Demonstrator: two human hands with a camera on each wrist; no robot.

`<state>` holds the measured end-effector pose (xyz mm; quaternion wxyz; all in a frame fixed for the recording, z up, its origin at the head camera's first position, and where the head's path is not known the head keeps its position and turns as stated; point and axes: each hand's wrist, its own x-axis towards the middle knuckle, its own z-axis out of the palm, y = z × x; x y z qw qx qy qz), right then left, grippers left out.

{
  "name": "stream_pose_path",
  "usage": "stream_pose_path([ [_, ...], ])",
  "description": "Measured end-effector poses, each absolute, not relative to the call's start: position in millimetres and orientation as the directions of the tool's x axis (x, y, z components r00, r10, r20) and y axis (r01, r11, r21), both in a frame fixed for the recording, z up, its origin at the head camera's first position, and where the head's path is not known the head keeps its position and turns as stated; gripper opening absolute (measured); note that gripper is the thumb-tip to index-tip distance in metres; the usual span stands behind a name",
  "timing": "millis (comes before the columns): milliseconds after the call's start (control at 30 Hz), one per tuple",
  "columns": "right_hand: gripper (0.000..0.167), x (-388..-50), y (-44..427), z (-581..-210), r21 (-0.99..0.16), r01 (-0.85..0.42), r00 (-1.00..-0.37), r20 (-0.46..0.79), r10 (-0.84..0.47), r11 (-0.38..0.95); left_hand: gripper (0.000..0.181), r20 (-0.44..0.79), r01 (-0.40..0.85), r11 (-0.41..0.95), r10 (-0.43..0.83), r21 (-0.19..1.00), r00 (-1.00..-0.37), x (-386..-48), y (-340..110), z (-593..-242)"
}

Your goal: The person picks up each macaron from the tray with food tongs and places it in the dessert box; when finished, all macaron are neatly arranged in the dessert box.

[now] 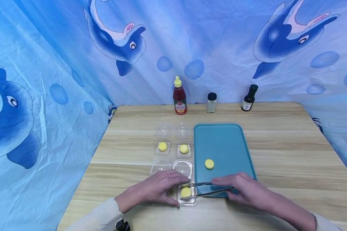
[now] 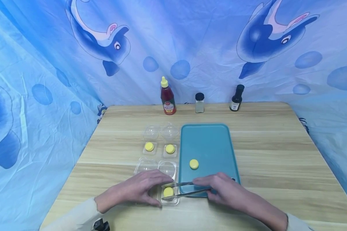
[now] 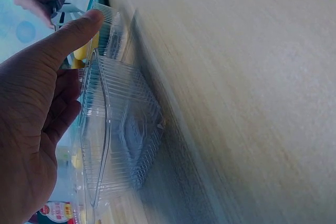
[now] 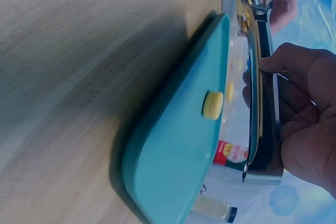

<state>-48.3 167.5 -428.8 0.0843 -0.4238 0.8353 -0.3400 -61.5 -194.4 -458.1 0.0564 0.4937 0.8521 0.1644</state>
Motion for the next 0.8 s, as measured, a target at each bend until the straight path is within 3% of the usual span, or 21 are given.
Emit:
stream_pose_path([
  [433,0.055,-50.9,160.9,-413.3,-0.607,-0.646,-0.629,0.079,-0.773,0.463,0.093,0.031,0.806,0.489,0.849,0.333,-0.527,-59.9,-193.5,-457.1],
  [800,0.060,-38.0,143.7,-387.6,-0.393,-0.745,-0.621,0.112,-0.776,0.539,0.093,0.027,0.811,0.485,0.853,0.326,-0.521,-59.5,-194.1,-457.0],
])
